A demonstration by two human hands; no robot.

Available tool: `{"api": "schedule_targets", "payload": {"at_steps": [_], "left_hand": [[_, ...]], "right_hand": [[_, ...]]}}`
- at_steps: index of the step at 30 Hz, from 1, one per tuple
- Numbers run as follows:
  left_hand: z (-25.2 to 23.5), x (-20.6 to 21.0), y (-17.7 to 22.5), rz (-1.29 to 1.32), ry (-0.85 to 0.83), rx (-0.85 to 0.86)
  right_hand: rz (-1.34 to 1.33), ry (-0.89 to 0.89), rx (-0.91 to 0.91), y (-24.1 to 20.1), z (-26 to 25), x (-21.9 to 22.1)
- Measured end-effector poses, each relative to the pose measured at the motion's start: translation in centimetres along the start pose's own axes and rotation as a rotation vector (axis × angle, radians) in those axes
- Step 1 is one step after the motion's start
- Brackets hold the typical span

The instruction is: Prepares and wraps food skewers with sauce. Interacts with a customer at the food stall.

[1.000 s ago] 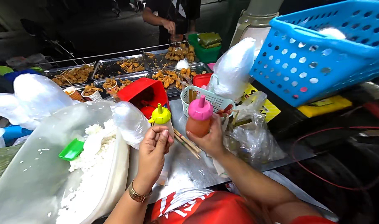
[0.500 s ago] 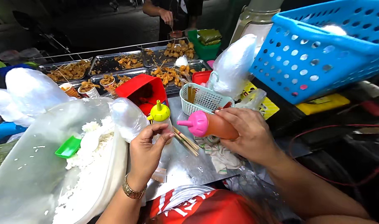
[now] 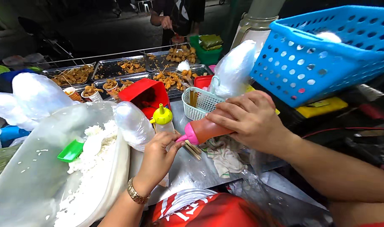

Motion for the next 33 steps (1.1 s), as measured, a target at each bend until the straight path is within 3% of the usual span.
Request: {"api": "schedule_targets", "payload": {"at_steps": [3, 6, 9, 16, 33], "left_hand": [[-0.5, 0.9, 0.0, 0.132, -0.063, -0.149], [-1.1, 1.8, -0.4, 0.496, -0.102, -0.408], [-1.4, 2.2, -0.2, 0.700, -0.077, -0.520], [-2.6, 2.0, 0.2, 0.784, 0.004, -0.510], [-3.4, 0.9, 0.8, 0.695, 0.043, -0.414]], "right_hand": [[0.079, 0.019, -0.130, -0.6, -1.9, -1.5], [0.234, 0.090, -0.261, -1.1, -4.1, -3.2], [0.376, 0.122, -0.458, -1.6, -6.2, -4.6], [0.418, 0.031, -0.679, -1.8, -9.7, -6.3], [0.297, -0.009, -0.685, -1.1, -11.0, -7.8]]}}
Point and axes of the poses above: each hand's wrist, its own z-axis away from the middle knuckle, its own x-axis out of the palm, y = z × x, the point moved 6 cm from there along -z, towards the middle knuckle, and after that the axes turned 6 degrees about -y, right-handed, at the moved point
